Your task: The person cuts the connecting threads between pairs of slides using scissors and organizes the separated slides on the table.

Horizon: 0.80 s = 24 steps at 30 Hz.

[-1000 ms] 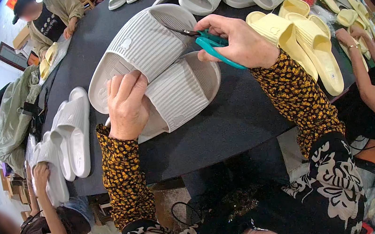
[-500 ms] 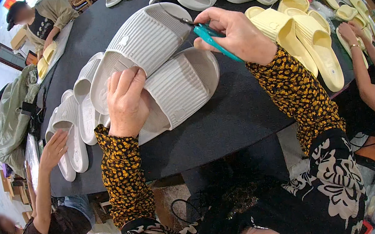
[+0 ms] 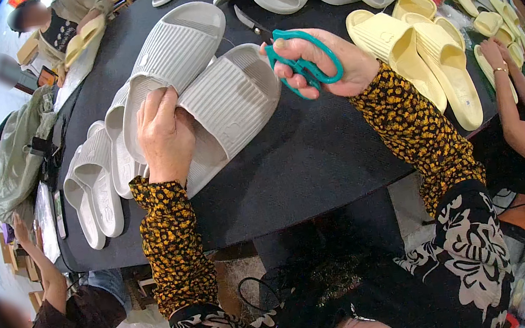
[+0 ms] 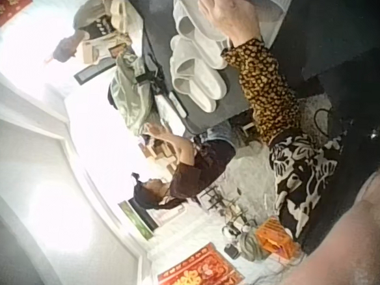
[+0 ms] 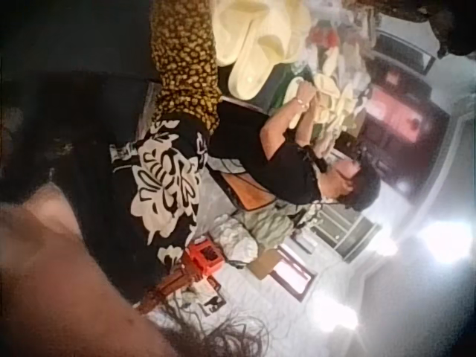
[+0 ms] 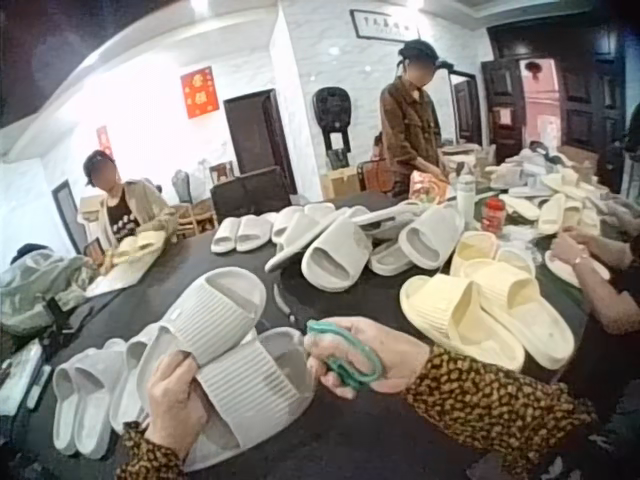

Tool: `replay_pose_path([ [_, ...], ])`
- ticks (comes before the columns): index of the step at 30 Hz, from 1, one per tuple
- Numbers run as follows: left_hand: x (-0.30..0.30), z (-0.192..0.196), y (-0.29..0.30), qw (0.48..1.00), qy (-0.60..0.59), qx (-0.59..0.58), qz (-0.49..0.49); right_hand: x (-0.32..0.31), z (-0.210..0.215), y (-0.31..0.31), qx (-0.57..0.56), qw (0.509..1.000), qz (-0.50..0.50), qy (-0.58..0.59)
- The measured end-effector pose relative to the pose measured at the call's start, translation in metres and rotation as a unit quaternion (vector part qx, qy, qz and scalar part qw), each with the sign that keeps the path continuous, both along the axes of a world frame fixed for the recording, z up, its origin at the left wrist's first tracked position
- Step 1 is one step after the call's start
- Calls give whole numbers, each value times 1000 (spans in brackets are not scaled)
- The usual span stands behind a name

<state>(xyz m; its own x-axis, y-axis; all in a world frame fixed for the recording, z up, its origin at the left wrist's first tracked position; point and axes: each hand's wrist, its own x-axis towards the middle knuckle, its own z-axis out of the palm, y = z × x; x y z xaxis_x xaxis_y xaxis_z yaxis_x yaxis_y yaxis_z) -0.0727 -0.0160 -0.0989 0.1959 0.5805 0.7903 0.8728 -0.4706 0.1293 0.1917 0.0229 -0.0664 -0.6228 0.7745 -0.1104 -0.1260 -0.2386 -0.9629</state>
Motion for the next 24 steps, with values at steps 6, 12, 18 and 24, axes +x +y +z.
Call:
replay_pose_path([
  [6, -2, 1, 0, 1000, 1, -13, 16, -14, -3, -12, -48, 996, 47, 51],
  [12, 3, 1, 2, 1000, 5, -10, -3, -10, -8, -9, -160, 981, 82, 70],
  [18, 1, 0, 2, 1000, 4, -11, -15, -13, -18, -4, -162, 979, 63, 102],
  [24, -1, -2, 4, 1000, 12, -28, -8, -9, -20, -2, -127, 984, 16, 124],
])
